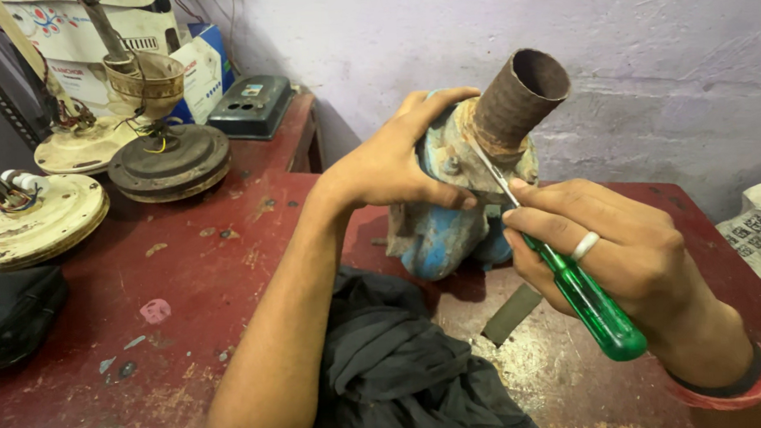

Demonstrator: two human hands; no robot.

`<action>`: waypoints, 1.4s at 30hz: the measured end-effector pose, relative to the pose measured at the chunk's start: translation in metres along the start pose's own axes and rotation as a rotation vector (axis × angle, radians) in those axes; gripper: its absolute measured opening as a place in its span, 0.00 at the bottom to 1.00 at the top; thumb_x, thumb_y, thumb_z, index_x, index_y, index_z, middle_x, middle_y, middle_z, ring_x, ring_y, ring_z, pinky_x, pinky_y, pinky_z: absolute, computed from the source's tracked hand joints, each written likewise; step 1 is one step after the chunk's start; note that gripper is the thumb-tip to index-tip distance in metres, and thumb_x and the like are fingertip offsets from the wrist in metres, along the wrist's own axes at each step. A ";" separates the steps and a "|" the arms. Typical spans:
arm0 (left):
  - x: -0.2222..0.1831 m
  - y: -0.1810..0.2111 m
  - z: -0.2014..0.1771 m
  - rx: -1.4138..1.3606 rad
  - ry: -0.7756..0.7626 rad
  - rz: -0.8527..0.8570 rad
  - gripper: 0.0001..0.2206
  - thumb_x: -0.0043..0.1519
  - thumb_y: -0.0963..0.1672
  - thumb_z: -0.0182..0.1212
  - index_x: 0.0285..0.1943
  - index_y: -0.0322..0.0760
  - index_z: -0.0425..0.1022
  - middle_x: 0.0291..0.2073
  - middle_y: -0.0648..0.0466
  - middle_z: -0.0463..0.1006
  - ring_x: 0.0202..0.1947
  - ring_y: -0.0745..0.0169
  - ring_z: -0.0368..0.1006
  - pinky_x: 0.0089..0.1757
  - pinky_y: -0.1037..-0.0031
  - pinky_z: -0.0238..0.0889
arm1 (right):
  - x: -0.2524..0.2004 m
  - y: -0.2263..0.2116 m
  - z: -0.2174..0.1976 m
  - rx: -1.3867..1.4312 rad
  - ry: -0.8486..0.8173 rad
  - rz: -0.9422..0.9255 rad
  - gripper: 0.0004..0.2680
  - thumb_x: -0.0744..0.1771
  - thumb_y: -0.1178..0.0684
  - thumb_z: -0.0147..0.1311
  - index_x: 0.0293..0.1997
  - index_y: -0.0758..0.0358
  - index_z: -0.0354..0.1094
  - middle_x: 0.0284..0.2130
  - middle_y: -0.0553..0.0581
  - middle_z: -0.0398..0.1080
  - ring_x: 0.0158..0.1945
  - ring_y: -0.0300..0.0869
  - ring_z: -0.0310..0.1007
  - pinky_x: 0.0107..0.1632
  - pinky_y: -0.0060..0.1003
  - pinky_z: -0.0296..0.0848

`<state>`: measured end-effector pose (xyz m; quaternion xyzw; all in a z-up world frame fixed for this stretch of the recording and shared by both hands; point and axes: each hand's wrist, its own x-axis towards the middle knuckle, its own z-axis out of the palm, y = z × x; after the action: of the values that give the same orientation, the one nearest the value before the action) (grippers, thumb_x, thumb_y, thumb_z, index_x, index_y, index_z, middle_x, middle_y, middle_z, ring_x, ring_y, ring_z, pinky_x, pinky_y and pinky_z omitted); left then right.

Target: The person uses a green-handled screwdriver to scrape and clean the surface of a blue motor housing, focusing on the area around a cylindrical metal pipe. They repeatedly wipe the motor with a dark cloth while continuing to scrape away grime and residue.

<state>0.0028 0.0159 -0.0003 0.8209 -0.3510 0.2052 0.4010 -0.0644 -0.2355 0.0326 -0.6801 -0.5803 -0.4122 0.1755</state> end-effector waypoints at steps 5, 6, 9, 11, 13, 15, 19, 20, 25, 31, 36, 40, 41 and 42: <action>-0.002 0.002 0.000 -0.005 0.011 -0.008 0.48 0.45 0.48 0.82 0.77 0.47 0.59 0.65 0.44 0.66 0.68 0.44 0.64 0.66 0.60 0.60 | -0.004 0.003 -0.001 0.056 0.031 0.034 0.06 0.60 0.65 0.63 0.36 0.75 0.71 0.34 0.70 0.76 0.36 0.52 0.80 0.37 0.38 0.79; -0.002 0.003 0.001 -0.006 0.011 -0.009 0.48 0.45 0.48 0.82 0.77 0.47 0.59 0.65 0.44 0.66 0.68 0.44 0.64 0.65 0.60 0.60 | -0.006 0.004 0.000 0.056 0.042 0.031 0.06 0.61 0.65 0.63 0.36 0.75 0.71 0.34 0.69 0.76 0.35 0.51 0.80 0.36 0.38 0.79; 0.000 0.005 0.001 0.000 0.002 -0.051 0.48 0.43 0.48 0.82 0.76 0.48 0.60 0.63 0.44 0.67 0.67 0.44 0.65 0.65 0.61 0.61 | -0.010 0.009 -0.001 0.071 0.054 0.030 0.03 0.63 0.64 0.60 0.36 0.72 0.72 0.31 0.66 0.76 0.37 0.51 0.81 0.39 0.38 0.80; 0.000 0.005 0.001 -0.013 0.001 -0.054 0.48 0.43 0.48 0.82 0.76 0.48 0.59 0.63 0.44 0.67 0.67 0.44 0.65 0.65 0.61 0.61 | -0.015 0.009 -0.002 0.037 0.094 0.131 0.03 0.64 0.63 0.60 0.37 0.72 0.73 0.33 0.67 0.77 0.36 0.49 0.81 0.39 0.37 0.78; -0.001 0.005 -0.001 -0.007 0.005 -0.040 0.48 0.43 0.48 0.82 0.76 0.48 0.59 0.63 0.44 0.67 0.67 0.44 0.65 0.65 0.60 0.61 | -0.017 0.009 0.000 0.044 0.131 0.185 0.03 0.66 0.62 0.59 0.39 0.71 0.73 0.35 0.67 0.77 0.37 0.47 0.81 0.39 0.35 0.77; -0.001 0.004 -0.001 0.008 0.006 -0.005 0.49 0.44 0.48 0.82 0.77 0.48 0.58 0.64 0.44 0.66 0.68 0.43 0.64 0.66 0.60 0.60 | -0.018 0.009 0.006 0.085 0.165 0.201 0.03 0.67 0.62 0.59 0.40 0.70 0.73 0.35 0.65 0.77 0.39 0.46 0.81 0.38 0.32 0.77; 0.000 0.003 0.000 0.007 0.005 -0.024 0.49 0.43 0.48 0.83 0.76 0.48 0.59 0.64 0.44 0.66 0.68 0.44 0.64 0.65 0.60 0.60 | -0.017 0.004 0.009 0.097 0.169 0.326 0.02 0.66 0.62 0.58 0.40 0.70 0.74 0.33 0.64 0.77 0.38 0.44 0.81 0.38 0.32 0.76; 0.000 0.003 0.000 0.004 0.003 -0.031 0.48 0.44 0.48 0.82 0.76 0.48 0.59 0.64 0.44 0.66 0.68 0.44 0.65 0.65 0.61 0.61 | -0.017 0.003 0.008 0.085 0.164 0.361 0.03 0.66 0.62 0.58 0.39 0.71 0.74 0.33 0.64 0.78 0.34 0.42 0.80 0.36 0.32 0.75; -0.001 0.003 0.000 -0.005 0.005 -0.026 0.48 0.44 0.48 0.82 0.76 0.48 0.59 0.64 0.43 0.66 0.68 0.44 0.64 0.65 0.61 0.60 | -0.013 0.001 0.007 0.129 0.189 0.427 0.02 0.67 0.61 0.57 0.40 0.68 0.75 0.32 0.60 0.78 0.32 0.37 0.78 0.35 0.30 0.74; 0.000 0.005 0.002 -0.017 0.013 -0.041 0.48 0.43 0.47 0.82 0.76 0.47 0.60 0.64 0.44 0.66 0.67 0.44 0.65 0.65 0.61 0.60 | -0.020 0.005 0.011 0.148 0.190 0.451 0.03 0.67 0.61 0.57 0.41 0.68 0.76 0.31 0.59 0.78 0.29 0.37 0.77 0.33 0.29 0.72; -0.001 0.006 0.001 -0.016 0.018 -0.016 0.48 0.44 0.47 0.82 0.76 0.46 0.60 0.64 0.44 0.66 0.68 0.44 0.64 0.66 0.61 0.59 | -0.022 0.008 0.009 0.185 0.217 0.451 0.03 0.68 0.60 0.56 0.39 0.67 0.74 0.32 0.59 0.78 0.34 0.38 0.79 0.38 0.30 0.76; 0.000 0.006 0.002 -0.024 0.004 -0.047 0.48 0.44 0.47 0.82 0.76 0.46 0.59 0.63 0.44 0.65 0.67 0.45 0.65 0.65 0.62 0.61 | -0.023 0.010 0.010 0.160 0.181 0.393 0.02 0.66 0.61 0.57 0.38 0.68 0.75 0.34 0.62 0.78 0.35 0.41 0.80 0.38 0.32 0.75; 0.000 0.005 0.002 -0.028 0.003 -0.041 0.48 0.44 0.47 0.82 0.76 0.46 0.59 0.63 0.44 0.66 0.67 0.45 0.65 0.65 0.62 0.61 | -0.023 0.010 0.010 0.175 0.191 0.363 0.02 0.67 0.61 0.57 0.39 0.67 0.74 0.34 0.61 0.78 0.39 0.42 0.81 0.43 0.32 0.77; 0.000 0.005 0.002 -0.027 0.004 -0.035 0.48 0.44 0.47 0.82 0.76 0.46 0.59 0.63 0.44 0.66 0.67 0.45 0.65 0.65 0.62 0.61 | -0.024 0.010 0.011 0.191 0.203 0.330 0.02 0.68 0.61 0.56 0.40 0.67 0.73 0.35 0.60 0.77 0.43 0.43 0.82 0.47 0.33 0.79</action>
<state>-0.0009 0.0123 0.0014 0.8210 -0.3385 0.1950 0.4163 -0.0512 -0.2455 0.0101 -0.7010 -0.4768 -0.3875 0.3620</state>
